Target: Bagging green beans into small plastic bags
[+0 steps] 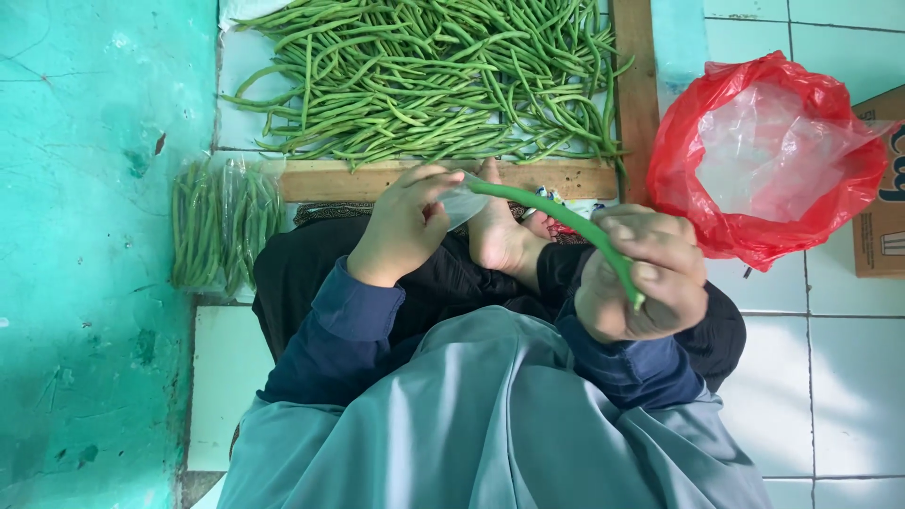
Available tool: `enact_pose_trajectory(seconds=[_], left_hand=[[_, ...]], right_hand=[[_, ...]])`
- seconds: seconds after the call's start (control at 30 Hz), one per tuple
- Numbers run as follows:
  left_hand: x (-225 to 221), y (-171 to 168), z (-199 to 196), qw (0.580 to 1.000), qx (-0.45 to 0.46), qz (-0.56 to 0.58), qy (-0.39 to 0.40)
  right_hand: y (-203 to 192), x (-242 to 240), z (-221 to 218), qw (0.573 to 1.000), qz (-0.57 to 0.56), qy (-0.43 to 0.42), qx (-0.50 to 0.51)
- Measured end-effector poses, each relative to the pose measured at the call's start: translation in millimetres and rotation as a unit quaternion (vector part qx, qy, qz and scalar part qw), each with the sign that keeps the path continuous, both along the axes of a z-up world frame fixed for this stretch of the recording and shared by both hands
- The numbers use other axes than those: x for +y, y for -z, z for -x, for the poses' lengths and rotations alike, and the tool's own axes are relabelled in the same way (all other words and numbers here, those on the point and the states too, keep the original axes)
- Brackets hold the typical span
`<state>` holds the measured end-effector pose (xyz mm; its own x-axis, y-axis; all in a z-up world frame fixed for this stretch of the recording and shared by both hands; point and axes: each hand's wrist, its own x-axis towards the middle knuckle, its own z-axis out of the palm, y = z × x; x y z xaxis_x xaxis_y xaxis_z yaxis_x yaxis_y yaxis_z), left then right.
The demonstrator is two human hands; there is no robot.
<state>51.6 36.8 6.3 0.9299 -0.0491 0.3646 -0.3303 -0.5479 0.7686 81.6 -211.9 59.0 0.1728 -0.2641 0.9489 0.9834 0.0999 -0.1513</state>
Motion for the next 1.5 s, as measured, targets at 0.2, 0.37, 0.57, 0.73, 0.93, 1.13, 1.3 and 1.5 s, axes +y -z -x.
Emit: enact_pose_trajectory(seconds=[0.2,0.37,0.57,0.73,0.93,1.13,1.3,1.5], left_hand=[[-10,-5,3,1.0,-0.019,0.009,0.017],[-10,-41,-1,0.999,-0.037,-0.023,0.025],[26,-47,-3,0.992,-0.105,-0.073,0.02],[52,-9,-4,0.995,-0.088,-0.041,-0.024],[73,17,3,0.995,-0.061,-0.019,-0.076],[86,20,10,0.995,-0.045,-0.023,-0.081],[89,27,11,0.995,-0.022,0.006,-0.092],[90,25,7,0.996,-0.024,0.021,-0.077]], right_hand=[[-4,27,-3,0.984,0.17,-0.005,0.047],[13,30,-20,0.956,0.266,-0.012,0.127],[33,15,-50,0.957,0.222,-0.035,0.183],[97,21,-82,0.929,0.265,-0.004,0.26],[187,73,-89,0.833,0.399,-0.043,0.381],[271,131,-107,0.581,0.736,0.109,0.33],[322,157,-130,0.601,0.775,0.164,0.104],[260,149,-109,0.441,0.858,0.263,0.021]])
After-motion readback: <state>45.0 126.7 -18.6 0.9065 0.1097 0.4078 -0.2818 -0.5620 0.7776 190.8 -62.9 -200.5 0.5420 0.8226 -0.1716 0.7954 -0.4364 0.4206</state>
